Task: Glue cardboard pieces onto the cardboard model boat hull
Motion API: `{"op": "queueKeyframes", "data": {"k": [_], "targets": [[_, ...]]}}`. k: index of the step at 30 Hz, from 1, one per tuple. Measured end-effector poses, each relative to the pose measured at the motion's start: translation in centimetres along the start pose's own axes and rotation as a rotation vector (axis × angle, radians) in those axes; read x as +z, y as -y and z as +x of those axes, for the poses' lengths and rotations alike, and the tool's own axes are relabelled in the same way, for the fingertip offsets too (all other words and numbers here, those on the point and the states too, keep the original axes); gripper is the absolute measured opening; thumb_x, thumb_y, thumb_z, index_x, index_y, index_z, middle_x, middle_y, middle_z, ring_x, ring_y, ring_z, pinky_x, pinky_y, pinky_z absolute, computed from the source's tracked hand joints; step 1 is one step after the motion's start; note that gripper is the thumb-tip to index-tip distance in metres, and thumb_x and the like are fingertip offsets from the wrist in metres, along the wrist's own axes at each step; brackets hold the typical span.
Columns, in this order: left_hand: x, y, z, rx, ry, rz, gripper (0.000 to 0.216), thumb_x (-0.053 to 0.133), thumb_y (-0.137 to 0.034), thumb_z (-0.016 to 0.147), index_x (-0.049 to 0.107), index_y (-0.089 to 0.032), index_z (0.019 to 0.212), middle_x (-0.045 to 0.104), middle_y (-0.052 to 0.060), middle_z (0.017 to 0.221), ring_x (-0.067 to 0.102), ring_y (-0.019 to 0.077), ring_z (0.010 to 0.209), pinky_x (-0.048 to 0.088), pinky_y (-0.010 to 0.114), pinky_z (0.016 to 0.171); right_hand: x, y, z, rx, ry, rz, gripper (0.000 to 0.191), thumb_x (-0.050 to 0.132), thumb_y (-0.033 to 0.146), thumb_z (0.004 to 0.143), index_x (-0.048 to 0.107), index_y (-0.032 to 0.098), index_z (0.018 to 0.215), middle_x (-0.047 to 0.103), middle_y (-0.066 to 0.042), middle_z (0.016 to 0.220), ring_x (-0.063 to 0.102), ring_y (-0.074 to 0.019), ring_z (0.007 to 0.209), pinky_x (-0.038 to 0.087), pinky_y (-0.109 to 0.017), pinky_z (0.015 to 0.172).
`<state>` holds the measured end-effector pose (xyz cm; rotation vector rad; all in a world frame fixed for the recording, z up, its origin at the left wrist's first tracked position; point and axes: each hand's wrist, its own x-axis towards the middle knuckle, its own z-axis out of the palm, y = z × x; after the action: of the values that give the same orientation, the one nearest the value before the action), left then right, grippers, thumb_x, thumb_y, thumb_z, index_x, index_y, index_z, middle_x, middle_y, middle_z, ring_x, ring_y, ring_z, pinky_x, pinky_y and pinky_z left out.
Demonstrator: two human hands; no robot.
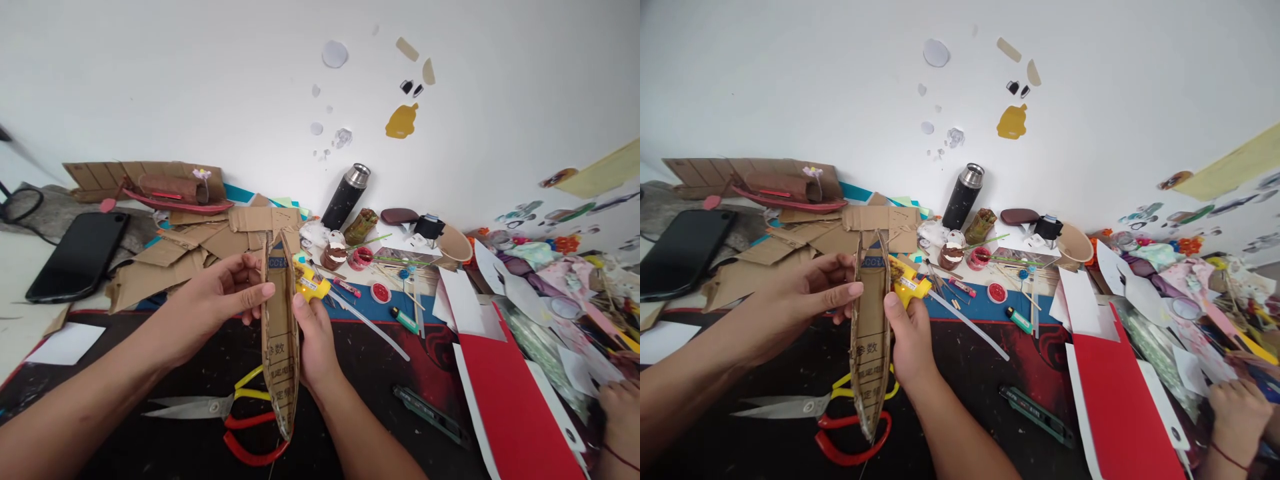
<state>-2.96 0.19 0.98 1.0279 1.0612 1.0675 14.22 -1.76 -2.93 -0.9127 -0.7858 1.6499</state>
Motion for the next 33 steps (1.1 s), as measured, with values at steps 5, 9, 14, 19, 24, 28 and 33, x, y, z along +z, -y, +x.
{"op": "queueKeyframes", "data": {"k": [5,9,14,19,24,28,33], "targets": [[0.0,0.0,0.0,-0.004,-0.013,0.011,0.041,0.098,-0.045,0.077,0.071,-0.023,0.099,0.067,-0.003,0.078,0.063,0.0143,0.065,0.052,0.024,0.054,0.0,0.1,0.0,0.018,-0.009,-0.026,0.051,0.085,0.071,0.084,0.077,0.022,0.097,0.078,-0.003,0.079,0.076,-0.0274,0.082,0.062,-0.036,0.072],[0.1,-0.2,-0.2,0.002,-0.016,0.027,0.038,0.096,-0.045,0.078,0.070,-0.023,0.095,0.066,-0.003,0.076,0.063,0.0143,0.063,0.053,0.024,0.053,0.1,0.0,-0.1,0.017,-0.014,-0.025,0.051,0.086,0.071,0.083,0.077,0.022,0.094,0.078,-0.003,0.079,0.077,-0.0272,0.082,0.062,-0.036,0.072],[0.3,-0.5,-0.1,0.009,-0.030,0.071,0.035,0.092,-0.047,0.078,0.073,-0.023,0.096,0.070,-0.001,0.079,0.064,0.0168,0.064,0.054,0.026,0.053,-0.2,-0.5,-0.1,0.002,-0.059,-0.025,0.052,0.086,0.071,0.084,0.076,0.022,0.097,0.076,-0.002,0.078,0.075,-0.0249,0.080,0.060,-0.033,0.068],[0.2,-0.5,0.2,-0.002,-0.102,0.149,0.033,0.085,-0.051,0.077,0.080,-0.026,0.099,0.082,0.003,0.095,0.074,0.0283,0.089,0.065,0.039,0.084,-0.7,-1.2,0.4,0.035,-0.120,0.028,0.053,0.084,0.071,0.087,0.070,0.022,0.100,0.065,0.004,0.067,0.066,-0.0172,0.058,0.049,-0.025,0.047],[-0.3,-0.4,0.4,-0.039,-0.137,0.118,0.047,0.093,-0.062,0.068,0.082,-0.027,0.098,0.085,0.004,0.097,0.075,0.0308,0.089,0.064,0.041,0.085,-0.5,-0.7,0.7,0.043,-0.050,0.035,0.057,0.085,0.073,0.085,0.065,0.020,0.096,0.057,0.009,0.063,0.051,-0.0088,0.039,0.032,-0.019,0.035],[-0.8,-0.1,0.7,0.007,-0.126,0.195,0.055,0.090,-0.074,0.069,0.083,-0.028,0.096,0.085,0.004,0.093,0.075,0.0321,0.089,0.064,0.039,0.079,-0.3,-0.2,0.7,0.034,-0.021,0.015,0.061,0.087,0.074,0.082,0.064,0.019,0.095,0.057,0.010,0.061,0.050,-0.0076,0.037,0.032,-0.017,0.035],[-0.7,0.6,0.7,0.089,-0.074,0.458,0.057,0.076,-0.081,0.083,0.078,-0.026,0.095,0.080,0.004,0.091,0.072,0.0318,0.094,0.060,0.038,0.084,-0.3,0.1,0.7,-0.002,-0.039,0.034,0.060,0.087,0.073,0.082,0.062,0.020,0.092,0.058,0.009,0.063,0.051,-0.0071,0.039,0.034,-0.016,0.035]]}}
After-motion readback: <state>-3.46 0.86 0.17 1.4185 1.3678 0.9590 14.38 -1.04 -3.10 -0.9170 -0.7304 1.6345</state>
